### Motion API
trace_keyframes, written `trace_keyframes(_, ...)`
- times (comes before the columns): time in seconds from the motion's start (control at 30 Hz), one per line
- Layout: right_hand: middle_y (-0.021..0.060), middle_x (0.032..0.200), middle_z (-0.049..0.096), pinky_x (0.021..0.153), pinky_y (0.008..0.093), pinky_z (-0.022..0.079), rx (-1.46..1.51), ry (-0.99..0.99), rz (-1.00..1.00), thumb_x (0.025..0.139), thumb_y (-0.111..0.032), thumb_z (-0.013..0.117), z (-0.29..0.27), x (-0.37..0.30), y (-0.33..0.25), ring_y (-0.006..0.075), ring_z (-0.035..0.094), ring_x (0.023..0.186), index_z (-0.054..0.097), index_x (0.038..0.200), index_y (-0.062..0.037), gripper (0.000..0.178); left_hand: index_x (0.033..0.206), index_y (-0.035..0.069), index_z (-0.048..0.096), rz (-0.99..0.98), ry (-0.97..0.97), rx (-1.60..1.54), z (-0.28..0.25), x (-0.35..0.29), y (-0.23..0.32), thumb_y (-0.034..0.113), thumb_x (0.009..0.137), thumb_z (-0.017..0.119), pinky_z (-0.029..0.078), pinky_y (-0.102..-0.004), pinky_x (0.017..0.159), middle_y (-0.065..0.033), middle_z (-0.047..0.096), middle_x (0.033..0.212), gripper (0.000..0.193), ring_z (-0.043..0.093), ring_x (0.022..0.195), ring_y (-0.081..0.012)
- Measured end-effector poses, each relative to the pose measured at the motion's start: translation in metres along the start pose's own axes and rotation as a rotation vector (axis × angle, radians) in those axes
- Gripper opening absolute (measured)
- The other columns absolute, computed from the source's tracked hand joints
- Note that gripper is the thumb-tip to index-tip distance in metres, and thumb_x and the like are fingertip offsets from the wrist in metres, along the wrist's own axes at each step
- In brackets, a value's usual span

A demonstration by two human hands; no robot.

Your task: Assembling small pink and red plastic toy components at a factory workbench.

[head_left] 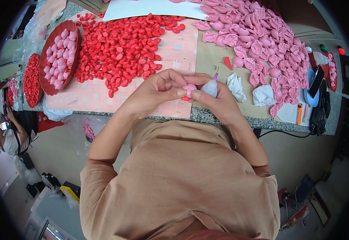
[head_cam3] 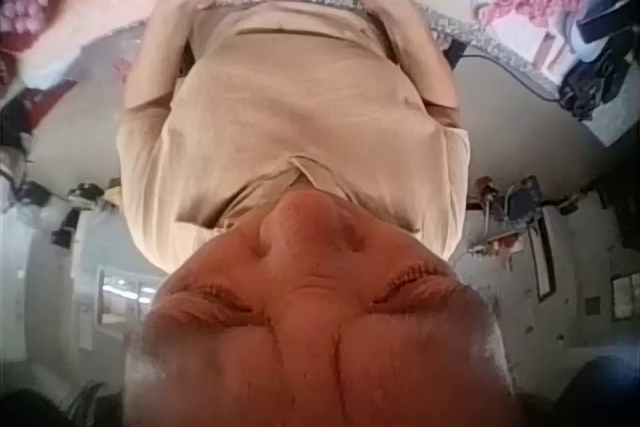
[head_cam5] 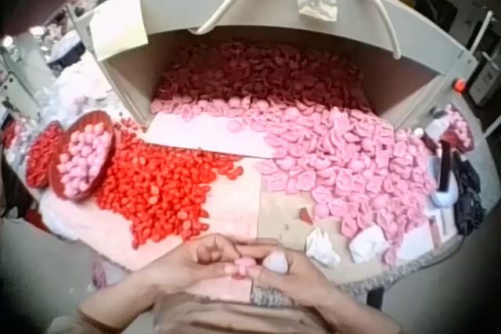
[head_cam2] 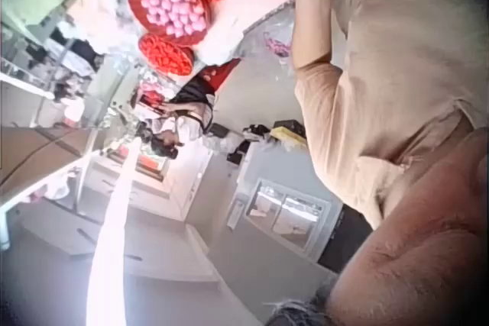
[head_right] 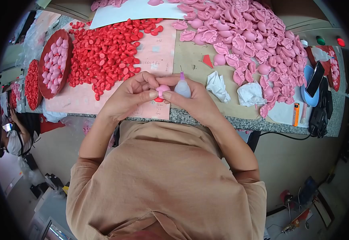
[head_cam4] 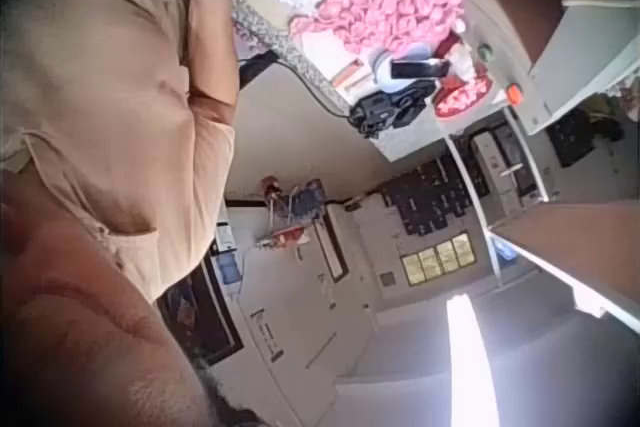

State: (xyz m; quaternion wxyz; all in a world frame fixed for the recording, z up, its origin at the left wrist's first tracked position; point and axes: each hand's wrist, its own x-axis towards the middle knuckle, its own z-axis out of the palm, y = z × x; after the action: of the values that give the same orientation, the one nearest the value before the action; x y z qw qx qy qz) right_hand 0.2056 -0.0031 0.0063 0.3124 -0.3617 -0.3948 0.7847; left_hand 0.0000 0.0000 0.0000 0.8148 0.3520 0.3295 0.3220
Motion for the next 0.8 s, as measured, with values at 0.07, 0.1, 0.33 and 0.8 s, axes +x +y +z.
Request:
trace_keyframes(0.07,0.0051,0.118,0.052,0.09,0.0273,0.042,-0.031,0.015,0.009,0.086,-0.007,0.057,0.0,-0.001,0.0,0.0132,0.052,0.105,0.054,0.115,0.0019,0.031,0.096,0.005,0.052,0.005,0.003,-0.019,0.002,0.0,0.002,0.007,0.085,0.06,0.044,-0.0269,0.087,-0.0063,0.059,0.107,0.014,0.055,0.095,-0.0098)
trace_keyframes(0.1,0.0051,0.118,0.052,0.09,0.0273,0.042,-0.031,0.015,0.007,0.086,-0.007,0.057,0.0,0.0,0.0,0.0132,0.052,0.105,0.054,0.115,0.0019,0.031,0.096,0.005,0.052,0.005,0.002,-0.018,0.004,0.0,0.003,0.007,0.085,0.06,0.044,-0.0269,0.087,-0.0063,0.059,0.107,0.014,0.055,0.095,-0.0098)
trace_keyframes(0.33,0.0083,0.113,0.056,0.081,0.0273,0.047,0.124,0.072,-0.027,0.09,-0.01,0.053,0.004,0.006,0.006,0.0114,0.055,0.095,0.052,0.118,0.0029,0.031,0.106,0.002,0.053,-0.006,0.096,-0.126,0.007,0.002,0.005,0.008,0.087,0.057,0.047,-0.0282,0.086,-0.0071,0.059,0.105,0.02,0.056,0.097,-0.0129)
trace_keyframes(0.8,0.0099,0.107,0.06,0.083,0.0295,0.051,-0.052,0.113,-0.006,0.088,-0.008,0.055,0.002,0.002,-0.003,0.0144,0.06,0.092,0.052,0.118,0.004,0.032,0.105,0.003,0.053,-0.113,0.137,0.015,0.002,0.004,0.009,0.005,0.088,0.056,0.05,-0.0278,0.085,-0.0068,0.058,0.107,0.018,0.058,0.099,-0.0138)
